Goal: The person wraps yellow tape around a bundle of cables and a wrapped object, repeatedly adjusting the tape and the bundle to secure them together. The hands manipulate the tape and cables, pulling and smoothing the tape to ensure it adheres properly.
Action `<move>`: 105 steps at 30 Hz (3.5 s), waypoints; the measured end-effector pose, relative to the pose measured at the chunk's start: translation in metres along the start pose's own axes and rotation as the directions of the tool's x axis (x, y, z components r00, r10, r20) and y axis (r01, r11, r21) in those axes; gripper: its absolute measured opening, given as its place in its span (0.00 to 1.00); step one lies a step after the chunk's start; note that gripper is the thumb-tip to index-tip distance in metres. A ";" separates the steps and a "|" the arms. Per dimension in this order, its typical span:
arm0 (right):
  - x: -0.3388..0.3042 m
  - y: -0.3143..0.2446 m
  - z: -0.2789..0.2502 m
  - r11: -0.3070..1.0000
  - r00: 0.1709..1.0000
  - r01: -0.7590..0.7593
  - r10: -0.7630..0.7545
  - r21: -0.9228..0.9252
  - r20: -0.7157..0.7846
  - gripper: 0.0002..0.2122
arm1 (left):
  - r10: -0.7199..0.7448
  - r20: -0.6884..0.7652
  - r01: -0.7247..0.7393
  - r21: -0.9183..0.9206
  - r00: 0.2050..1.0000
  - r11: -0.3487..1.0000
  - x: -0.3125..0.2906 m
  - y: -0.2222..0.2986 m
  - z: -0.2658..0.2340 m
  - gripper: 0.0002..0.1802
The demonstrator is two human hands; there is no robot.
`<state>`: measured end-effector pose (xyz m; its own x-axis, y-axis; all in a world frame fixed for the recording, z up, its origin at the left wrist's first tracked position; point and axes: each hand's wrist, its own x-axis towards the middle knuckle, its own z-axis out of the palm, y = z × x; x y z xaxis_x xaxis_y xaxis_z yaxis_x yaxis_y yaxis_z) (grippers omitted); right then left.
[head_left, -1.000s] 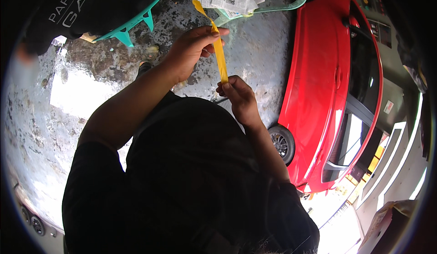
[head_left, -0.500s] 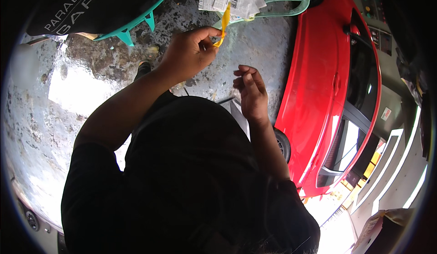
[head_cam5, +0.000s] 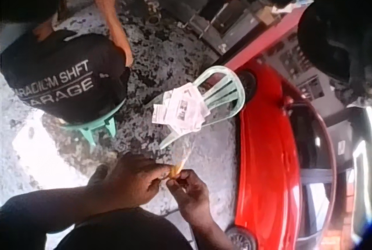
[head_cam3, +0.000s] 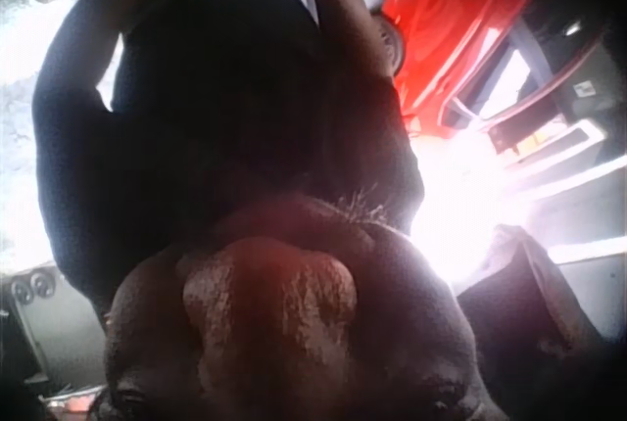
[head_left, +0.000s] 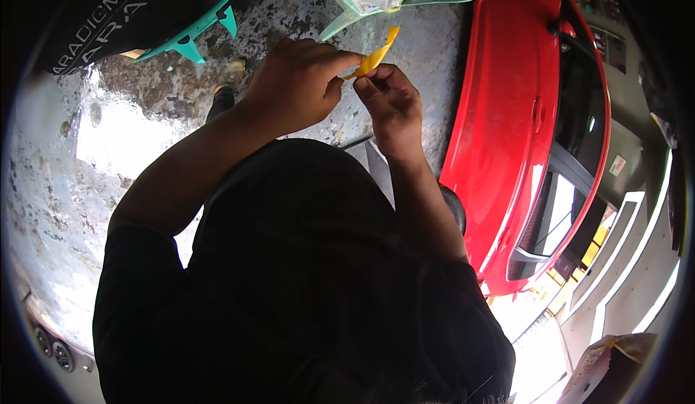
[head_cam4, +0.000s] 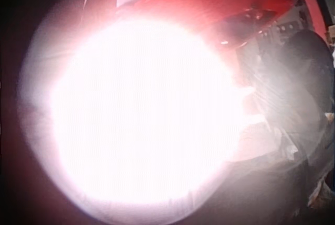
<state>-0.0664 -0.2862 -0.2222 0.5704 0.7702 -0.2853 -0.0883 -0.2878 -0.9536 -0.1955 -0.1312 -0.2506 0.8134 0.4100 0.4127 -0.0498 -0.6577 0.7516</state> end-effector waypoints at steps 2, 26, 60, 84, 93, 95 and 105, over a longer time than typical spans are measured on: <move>-0.001 0.003 0.000 0.999 1.000 -0.003 0.003 0.049 0.000 0.06 | 0.002 0.036 -0.003 0.017 0.999 1.000 -0.001 0.002 -0.001 0.22; -0.023 -0.009 -0.008 0.966 0.994 0.096 -0.083 0.239 -0.065 0.04 | -0.028 -0.071 0.015 -0.179 0.997 0.984 0.008 0.022 0.008 0.09; -0.006 -0.008 0.002 0.998 0.997 0.052 -0.049 0.041 -0.056 0.03 | -0.407 0.178 0.422 -0.622 0.896 0.659 -0.011 0.003 0.020 0.15; -0.009 -0.062 -0.018 0.972 0.962 0.199 -0.169 -0.125 0.216 0.06 | 0.029 0.508 0.502 -0.857 0.861 0.116 0.057 -0.012 0.009 0.20; -0.004 -0.119 -0.032 0.983 0.963 0.151 -0.124 -0.100 0.238 0.07 | 0.366 0.465 0.439 -0.885 0.806 0.158 0.120 0.001 -0.018 0.17; -0.002 -0.128 -0.033 0.979 0.966 0.167 -0.137 -0.121 0.221 0.10 | 0.352 0.453 0.423 -0.892 0.819 0.162 0.131 0.007 -0.027 0.15; -0.005 -0.193 -0.063 0.757 0.769 0.528 -0.619 -0.385 -0.163 0.29 | 0.179 -0.024 -0.132 -0.773 0.984 0.620 0.194 0.060 -0.066 0.09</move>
<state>-0.0010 -0.2706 -0.0301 0.6262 0.6772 0.3864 0.5483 -0.0302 -0.8357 -0.0789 -0.0489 -0.0915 0.7771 0.3009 0.5528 -0.5862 0.0266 0.8097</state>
